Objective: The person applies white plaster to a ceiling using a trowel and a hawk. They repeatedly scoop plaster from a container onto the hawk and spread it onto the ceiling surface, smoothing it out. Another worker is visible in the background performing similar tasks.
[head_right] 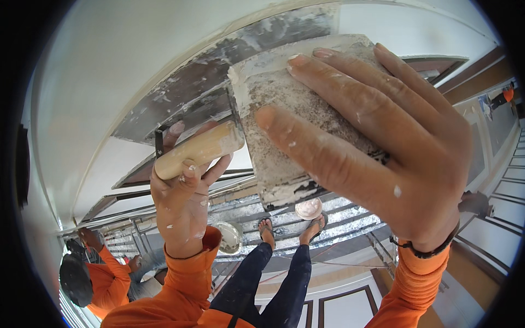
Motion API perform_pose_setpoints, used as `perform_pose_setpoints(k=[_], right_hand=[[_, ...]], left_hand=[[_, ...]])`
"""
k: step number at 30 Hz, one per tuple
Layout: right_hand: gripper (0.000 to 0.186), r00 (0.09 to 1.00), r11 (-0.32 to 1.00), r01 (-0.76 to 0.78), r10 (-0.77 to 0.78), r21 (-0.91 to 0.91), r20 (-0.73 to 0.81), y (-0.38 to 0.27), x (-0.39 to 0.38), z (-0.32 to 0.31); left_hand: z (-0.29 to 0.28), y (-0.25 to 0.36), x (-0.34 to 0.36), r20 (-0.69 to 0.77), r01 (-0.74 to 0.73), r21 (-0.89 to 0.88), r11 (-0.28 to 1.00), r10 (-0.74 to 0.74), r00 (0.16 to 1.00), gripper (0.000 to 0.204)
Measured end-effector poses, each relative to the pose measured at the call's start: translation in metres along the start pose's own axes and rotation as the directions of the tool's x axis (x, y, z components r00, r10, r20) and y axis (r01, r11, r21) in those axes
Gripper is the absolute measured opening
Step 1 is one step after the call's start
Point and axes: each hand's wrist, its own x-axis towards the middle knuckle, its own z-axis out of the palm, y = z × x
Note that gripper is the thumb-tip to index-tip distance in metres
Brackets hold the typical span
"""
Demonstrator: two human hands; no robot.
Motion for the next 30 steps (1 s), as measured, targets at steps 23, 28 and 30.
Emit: perform_pose_setpoints(k=[23,28,30], right_hand=[[0.039,0.972,0.984,-0.094,0.058,-0.15,-0.229,-0.021,0.022,0.06],[0.039,0.995,0.992,-0.052,0.04,-0.119,-0.096,-0.018,0.027,0.029],[0.038,0.997,0.994,-0.034,0.027,-0.101,-0.071,-0.016,0.021,0.025]], left_hand=[[-0.002,-0.002,0.003,0.019,0.005,0.027,1.0,-0.006,1.0,0.073],[-0.003,-0.006,0.003,-0.012,-0.016,0.034,0.999,0.017,1.0,0.065],[0.001,-0.003,0.003,-0.01,-0.029,0.03,0.999,0.029,1.0,0.062]])
